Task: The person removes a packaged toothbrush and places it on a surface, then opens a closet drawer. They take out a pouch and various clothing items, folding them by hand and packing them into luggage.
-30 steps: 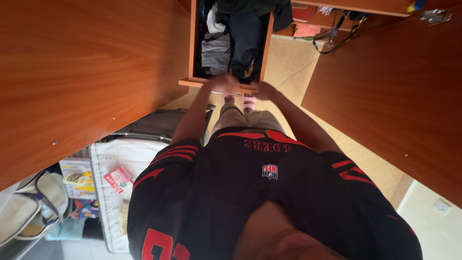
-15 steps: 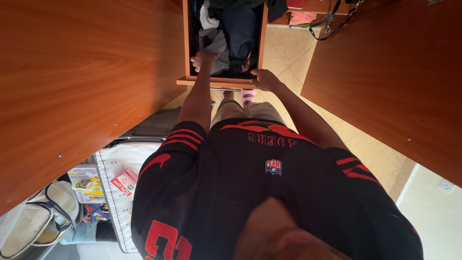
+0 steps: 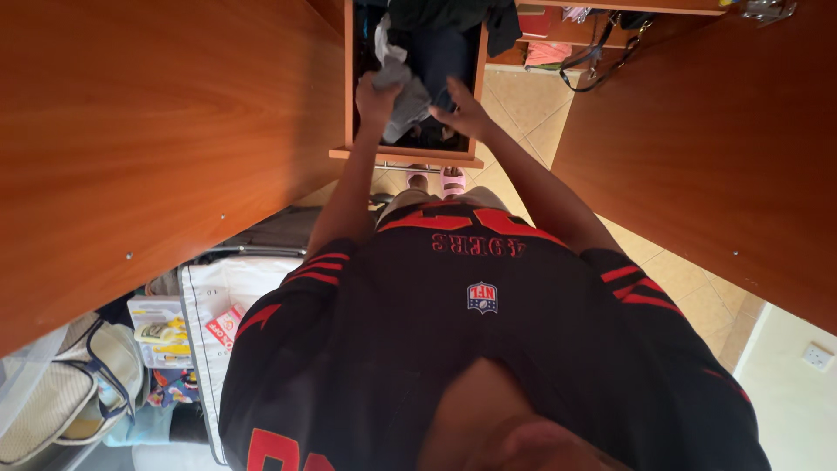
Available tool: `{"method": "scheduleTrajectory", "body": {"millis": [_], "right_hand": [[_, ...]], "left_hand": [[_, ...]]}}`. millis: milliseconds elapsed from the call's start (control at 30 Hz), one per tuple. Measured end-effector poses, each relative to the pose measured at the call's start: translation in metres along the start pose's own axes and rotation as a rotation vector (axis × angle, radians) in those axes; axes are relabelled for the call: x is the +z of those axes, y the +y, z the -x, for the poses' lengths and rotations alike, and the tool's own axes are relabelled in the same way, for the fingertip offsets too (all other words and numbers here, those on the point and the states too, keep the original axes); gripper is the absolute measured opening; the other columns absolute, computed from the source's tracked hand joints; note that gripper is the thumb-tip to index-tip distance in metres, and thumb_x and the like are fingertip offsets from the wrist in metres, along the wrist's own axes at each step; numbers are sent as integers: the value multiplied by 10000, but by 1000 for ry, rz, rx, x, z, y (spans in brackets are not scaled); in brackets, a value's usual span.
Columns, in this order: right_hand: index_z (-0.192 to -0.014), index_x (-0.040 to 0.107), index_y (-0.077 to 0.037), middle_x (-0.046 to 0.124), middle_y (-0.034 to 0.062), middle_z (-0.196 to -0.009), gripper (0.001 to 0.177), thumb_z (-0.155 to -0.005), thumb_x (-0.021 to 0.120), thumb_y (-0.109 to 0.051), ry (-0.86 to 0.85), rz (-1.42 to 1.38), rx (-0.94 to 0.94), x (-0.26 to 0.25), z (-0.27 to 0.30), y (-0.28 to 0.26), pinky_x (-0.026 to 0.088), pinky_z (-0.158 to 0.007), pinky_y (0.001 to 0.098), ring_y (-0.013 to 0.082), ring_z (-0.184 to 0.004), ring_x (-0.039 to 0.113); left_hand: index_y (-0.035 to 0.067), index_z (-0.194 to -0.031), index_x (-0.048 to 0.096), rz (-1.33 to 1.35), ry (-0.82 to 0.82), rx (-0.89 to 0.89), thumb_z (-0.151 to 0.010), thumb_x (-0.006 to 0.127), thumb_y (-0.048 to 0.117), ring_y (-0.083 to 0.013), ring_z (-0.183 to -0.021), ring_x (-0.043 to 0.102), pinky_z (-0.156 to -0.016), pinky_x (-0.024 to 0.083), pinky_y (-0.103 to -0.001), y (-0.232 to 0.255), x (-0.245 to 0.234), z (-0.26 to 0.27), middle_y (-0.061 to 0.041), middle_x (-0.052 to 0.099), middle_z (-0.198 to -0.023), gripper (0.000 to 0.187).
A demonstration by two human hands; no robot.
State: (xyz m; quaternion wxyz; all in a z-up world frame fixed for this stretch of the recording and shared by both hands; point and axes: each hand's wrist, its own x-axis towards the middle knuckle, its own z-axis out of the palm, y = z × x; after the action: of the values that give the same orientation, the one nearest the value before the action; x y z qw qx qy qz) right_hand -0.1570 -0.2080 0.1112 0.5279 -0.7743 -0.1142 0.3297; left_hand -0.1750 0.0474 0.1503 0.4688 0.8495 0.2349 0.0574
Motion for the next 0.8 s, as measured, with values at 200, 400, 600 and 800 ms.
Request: {"method": "scheduleTrajectory", "body": {"millis": [200,400,600,800], "right_hand": [[-1703,-90,-163,-24,249,-1768,1300,-894,867,-510,-36,-182,-267,-12,1,-65,149,-1301,559,422,-1634,12],[-1719,-71,-278,120,163,-1805,1490,-683,993,-401,-145,-589,-302,-11,7,-89,192,-1333,541,360,-1667,122],[-1632,48,-267,280,129,-1645,1452,-561,1023,-371,-357,-1129,-158,-22,17,-102,388,-1221,556,372,-1528,324],[-1565,308,21,531,185,-1467,1035,-778,923,-250,-423,-1178,-132,-42,36,-132,467,-1192,487,351,-1397,533]], "left_hand": [[14,-1196,626,540,-352,-166,-782,767,64,-244,-955,721,-823,596,-382,98,-55,25,-134,732,-1060,440],[-45,-1190,629,720,-620,99,-893,756,-40,-248,-1080,664,-966,539,-381,107,-68,27,-151,679,-1105,323],[17,-1228,571,1159,-801,-132,-833,726,-22,-273,-1035,698,-917,589,-406,133,-80,28,-132,687,-1115,426],[36,-1285,569,938,-748,-64,-857,723,30,-241,-1067,698,-936,591,-384,146,-70,31,-121,686,-1151,455]]}}
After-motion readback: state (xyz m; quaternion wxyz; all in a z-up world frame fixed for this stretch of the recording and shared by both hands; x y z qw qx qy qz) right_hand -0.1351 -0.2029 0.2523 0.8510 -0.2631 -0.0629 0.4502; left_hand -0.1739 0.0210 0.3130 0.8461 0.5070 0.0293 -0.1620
